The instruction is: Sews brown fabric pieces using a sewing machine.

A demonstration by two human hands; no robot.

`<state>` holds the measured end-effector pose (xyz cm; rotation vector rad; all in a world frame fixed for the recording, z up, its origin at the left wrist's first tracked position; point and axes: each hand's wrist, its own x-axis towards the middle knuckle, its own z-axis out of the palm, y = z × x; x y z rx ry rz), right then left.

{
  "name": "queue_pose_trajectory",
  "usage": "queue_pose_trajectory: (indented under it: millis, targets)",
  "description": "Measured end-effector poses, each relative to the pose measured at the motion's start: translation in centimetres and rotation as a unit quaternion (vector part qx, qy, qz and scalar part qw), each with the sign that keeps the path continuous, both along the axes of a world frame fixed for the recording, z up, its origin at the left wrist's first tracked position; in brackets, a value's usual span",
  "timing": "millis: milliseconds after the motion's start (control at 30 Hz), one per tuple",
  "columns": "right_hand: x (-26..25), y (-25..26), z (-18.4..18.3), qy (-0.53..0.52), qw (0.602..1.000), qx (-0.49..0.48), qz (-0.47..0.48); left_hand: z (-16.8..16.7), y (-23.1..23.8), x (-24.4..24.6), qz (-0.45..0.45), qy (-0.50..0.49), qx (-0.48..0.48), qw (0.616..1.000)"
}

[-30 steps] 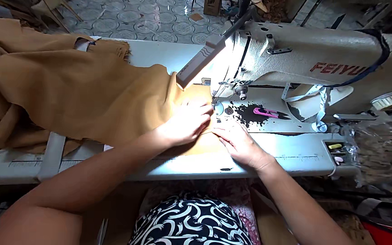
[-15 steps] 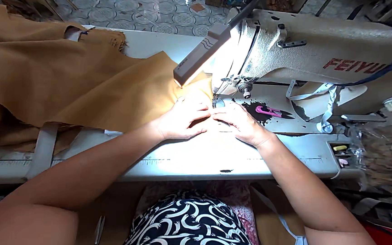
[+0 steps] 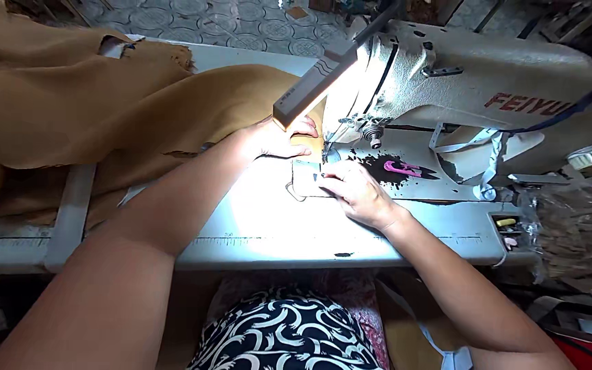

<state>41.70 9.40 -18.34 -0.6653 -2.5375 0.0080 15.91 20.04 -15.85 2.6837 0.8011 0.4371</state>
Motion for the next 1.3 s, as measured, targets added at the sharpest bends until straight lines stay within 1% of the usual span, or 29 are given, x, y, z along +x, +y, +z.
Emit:
queue_pose_trajectory:
  millis: [100,133,200,233,300,367,400,467,533,567,633,667,700,800,867,933,1000,1033,1100,1167,1200,1233,1300]
  targets:
    - [-3.3,-1.0,-0.2,0.012,0.997,-0.040,0.064,0.6,1.1,0.1,-0.017,-0.005,-0.018,1.000]
    - [-4.8,-1.0,-0.1,0.004,0.996,-0.053,0.076,1.1,1.3,0.2,-0.011,0.014,-0.028,0.999]
    - [-8.0,-0.5,0.4,-0.008,0.995,-0.071,0.068,2.6,1.3,0.6,0.018,0.080,-0.058,0.995]
    - [-9.7,0.1,0.5,0.006,0.996,-0.077,0.051,3.1,1.4,0.9,0.032,0.106,-0.070,0.991]
    - [-12.7,1.5,0.6,0.028,0.992,-0.125,-0.009,3.8,1.5,1.3,0.063,0.149,-0.085,0.983]
    - [-14.5,2.4,0.2,0.018,0.984,-0.155,-0.081,3.9,1.4,1.5,0.077,0.162,-0.091,0.980]
    - [-14.9,2.5,0.0,-0.001,0.983,-0.156,-0.096,3.9,1.3,1.4,0.077,0.160,-0.090,0.980]
    - [-14.5,1.8,0.1,-0.028,0.986,-0.143,-0.081,3.7,0.8,0.9,0.070,0.150,-0.089,0.982]
    - [-12.6,-0.4,0.2,-0.022,0.992,-0.117,-0.041,3.4,-0.4,0.4,0.064,0.141,-0.077,0.985]
    - [-11.4,-1.8,0.2,-0.006,0.993,-0.111,-0.024,3.4,-1.4,0.4,0.070,0.150,-0.062,0.984]
    - [-8.5,-4.9,0.3,0.013,0.994,-0.110,-0.010,4.6,-4.6,1.3,0.121,0.227,-0.055,0.965]
    - [-7.1,-6.3,0.2,0.029,0.994,-0.105,-0.009,4.8,-6.1,1.8,0.152,0.261,-0.050,0.952]
    - [-5.8,-7.6,0.1,0.042,0.993,-0.109,-0.017,4.8,-7.5,2.3,0.179,0.276,-0.044,0.943]
    - [-2.7,-10.2,-0.4,0.061,0.988,-0.127,-0.067,4.7,-10.7,3.3,0.219,0.279,-0.038,0.934]
    - [-1.7,-10.5,-0.8,0.077,0.985,-0.128,-0.081,4.7,-11.4,3.8,0.229,0.273,-0.046,0.933]
    - [-1.5,-10.2,-1.2,0.097,0.983,-0.130,-0.082,4.6,-11.2,4.0,0.236,0.277,-0.053,0.930]
    - [-1.7,-9.9,-1.4,0.114,0.981,-0.128,-0.088,4.6,-10.7,3.4,0.233,0.253,-0.054,0.937]
    - [-1.9,-9.8,-1.5,0.122,0.980,-0.130,-0.085,4.5,-10.8,2.6,0.224,0.220,-0.042,0.949]
    - [-2.0,-9.6,-1.6,0.136,0.978,-0.136,-0.076,4.7,-12.3,0.1,0.206,0.099,0.007,0.973]
    - [-2.0,-9.4,-1.6,0.143,0.977,-0.140,-0.069,6.0,-15.0,-2.8,0.204,-0.003,0.065,0.977]
    - [-1.9,-9.5,-1.7,0.143,0.977,-0.140,-0.069,6.5,-16.8,-4.6,0.200,-0.027,0.074,0.977]
    - [-1.9,-9.6,-1.7,0.141,0.977,-0.142,-0.072,6.8,-18.8,-6.4,0.198,-0.029,0.062,0.978]
    - [-1.8,-9.7,-1.6,0.141,0.976,-0.146,-0.078,6.3,-21.8,-10.0,0.204,0.007,0.011,0.979]
